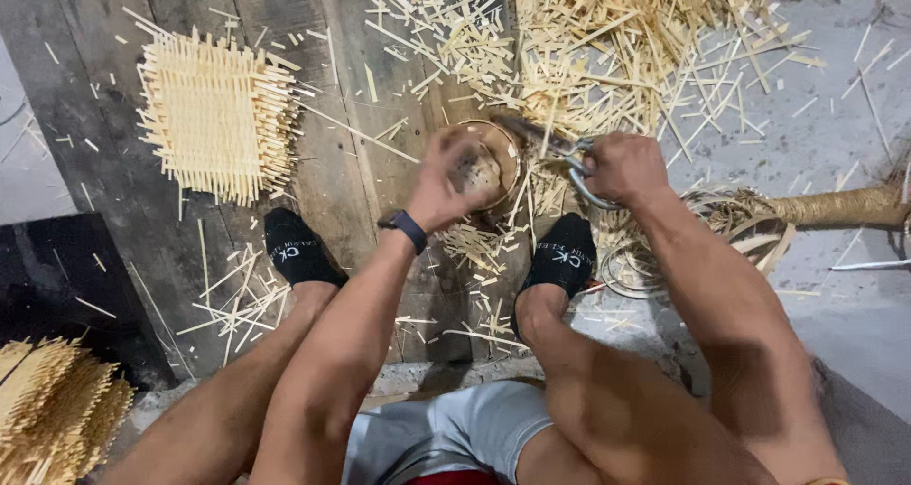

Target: The person places a circular bamboo frame onto a woven bamboo mat, trims the protruding edges with shears, and secures the frame with a thin bamboo strip. This process is repeated for multiple units on a wooden work surface.

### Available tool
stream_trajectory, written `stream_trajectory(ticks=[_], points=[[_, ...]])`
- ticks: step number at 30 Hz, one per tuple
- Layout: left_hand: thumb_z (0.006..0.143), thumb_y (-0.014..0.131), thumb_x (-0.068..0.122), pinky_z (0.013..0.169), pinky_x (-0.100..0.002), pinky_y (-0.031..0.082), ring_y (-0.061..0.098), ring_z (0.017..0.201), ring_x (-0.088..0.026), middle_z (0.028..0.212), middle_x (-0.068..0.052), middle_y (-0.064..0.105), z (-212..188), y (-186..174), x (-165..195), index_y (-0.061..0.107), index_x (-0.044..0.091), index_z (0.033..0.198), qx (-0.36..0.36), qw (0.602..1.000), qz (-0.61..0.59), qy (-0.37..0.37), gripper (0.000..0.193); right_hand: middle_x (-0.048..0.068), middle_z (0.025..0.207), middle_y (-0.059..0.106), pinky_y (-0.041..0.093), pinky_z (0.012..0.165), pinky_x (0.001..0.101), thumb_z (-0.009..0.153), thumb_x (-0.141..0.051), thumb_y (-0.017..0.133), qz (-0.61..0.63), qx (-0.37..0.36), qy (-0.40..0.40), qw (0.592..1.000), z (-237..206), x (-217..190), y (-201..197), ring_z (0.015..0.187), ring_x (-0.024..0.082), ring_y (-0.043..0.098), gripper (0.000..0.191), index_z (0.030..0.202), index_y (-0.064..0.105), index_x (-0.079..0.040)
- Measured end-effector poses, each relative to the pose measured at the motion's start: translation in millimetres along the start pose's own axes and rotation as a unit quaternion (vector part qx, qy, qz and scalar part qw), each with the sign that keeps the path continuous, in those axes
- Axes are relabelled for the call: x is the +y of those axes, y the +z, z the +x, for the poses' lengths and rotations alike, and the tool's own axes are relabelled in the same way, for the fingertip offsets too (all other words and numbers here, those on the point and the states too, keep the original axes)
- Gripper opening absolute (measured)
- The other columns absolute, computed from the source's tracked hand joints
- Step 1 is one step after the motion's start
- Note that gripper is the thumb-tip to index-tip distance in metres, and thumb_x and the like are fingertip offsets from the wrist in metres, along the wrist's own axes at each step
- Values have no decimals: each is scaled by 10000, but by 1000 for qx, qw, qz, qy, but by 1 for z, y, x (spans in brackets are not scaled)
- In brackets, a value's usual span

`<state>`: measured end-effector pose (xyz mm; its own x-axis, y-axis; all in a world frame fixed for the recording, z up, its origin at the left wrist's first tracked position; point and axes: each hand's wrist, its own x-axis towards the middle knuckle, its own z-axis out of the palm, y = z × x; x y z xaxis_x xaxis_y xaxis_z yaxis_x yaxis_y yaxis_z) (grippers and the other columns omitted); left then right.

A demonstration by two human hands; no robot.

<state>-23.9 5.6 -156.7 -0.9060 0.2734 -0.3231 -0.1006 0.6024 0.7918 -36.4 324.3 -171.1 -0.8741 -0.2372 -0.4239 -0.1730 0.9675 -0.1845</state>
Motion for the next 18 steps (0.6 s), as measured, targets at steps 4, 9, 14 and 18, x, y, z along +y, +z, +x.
stream_trajectory(ticks=[4,9,14,18], points=[[978,703,468,1103,-489,456,570,1279,-346,1351,-213,604,16,8,-23,609,84,1409,146,985,-11,-88,584,141,870,653,547,727,469,954,-411,656,99,-58,195,974,-7,12,6,777,290,643,342,1062,736,-97],[945,701,328,911,-381,593,723,1005,-239,1123,-110,753,35,3,-24,703,122,1269,62,958,-149,-236,384,215,1070,586,530,898,462,701,-397,872,-28,152,193,969,-9,14,8,990,349,576,644,1103,624,40],[945,709,120,884,-318,603,706,975,-203,1128,-100,750,14,-3,1,745,94,1222,-13,965,-196,-174,281,127,1169,605,555,881,387,826,-231,849,389,-1,128,912,-14,-34,-9,1041,265,613,484,1231,637,-73],[947,710,79,940,-292,584,735,1044,-176,1150,-97,769,-14,13,17,711,62,1236,14,967,-253,-21,290,42,1001,700,600,803,357,871,-175,834,408,111,-110,900,-23,-75,-20,914,192,693,253,1106,772,-101]])
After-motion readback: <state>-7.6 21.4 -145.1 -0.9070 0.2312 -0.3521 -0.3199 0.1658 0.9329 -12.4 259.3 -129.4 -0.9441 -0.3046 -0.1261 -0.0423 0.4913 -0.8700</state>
